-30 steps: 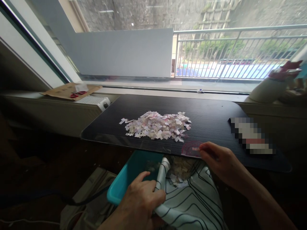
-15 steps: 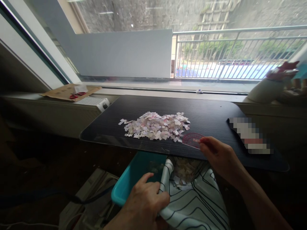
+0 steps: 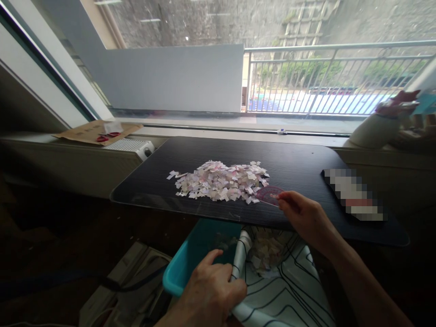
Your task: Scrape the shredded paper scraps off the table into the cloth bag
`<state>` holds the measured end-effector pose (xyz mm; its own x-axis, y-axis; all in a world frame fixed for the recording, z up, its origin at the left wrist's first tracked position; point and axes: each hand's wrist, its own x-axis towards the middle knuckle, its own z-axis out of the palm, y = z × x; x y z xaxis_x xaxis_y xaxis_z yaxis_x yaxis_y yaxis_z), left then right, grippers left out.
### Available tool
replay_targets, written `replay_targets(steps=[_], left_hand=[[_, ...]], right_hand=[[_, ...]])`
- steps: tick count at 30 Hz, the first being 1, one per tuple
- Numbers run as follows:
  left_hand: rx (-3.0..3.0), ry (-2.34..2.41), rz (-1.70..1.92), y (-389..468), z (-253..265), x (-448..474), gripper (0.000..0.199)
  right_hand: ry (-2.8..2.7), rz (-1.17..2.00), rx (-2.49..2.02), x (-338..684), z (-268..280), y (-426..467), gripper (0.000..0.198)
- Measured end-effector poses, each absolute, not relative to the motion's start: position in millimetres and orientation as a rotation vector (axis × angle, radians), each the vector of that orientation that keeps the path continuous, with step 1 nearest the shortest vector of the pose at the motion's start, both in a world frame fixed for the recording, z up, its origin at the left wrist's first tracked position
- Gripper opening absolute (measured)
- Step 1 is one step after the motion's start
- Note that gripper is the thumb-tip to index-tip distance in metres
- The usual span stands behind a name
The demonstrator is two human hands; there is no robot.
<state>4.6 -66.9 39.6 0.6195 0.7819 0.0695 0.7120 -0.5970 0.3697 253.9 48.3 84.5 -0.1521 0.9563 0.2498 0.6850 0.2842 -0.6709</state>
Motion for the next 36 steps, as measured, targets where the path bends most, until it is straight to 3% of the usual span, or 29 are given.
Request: replay_targets(steps=[36], left_hand=[[2.685, 1.114, 0.120, -57.0, 49.9, 32.0, 0.029]], right_hand=[[-1.947, 0.687, -1.467, 255.3, 80.8, 38.1, 0.028]])
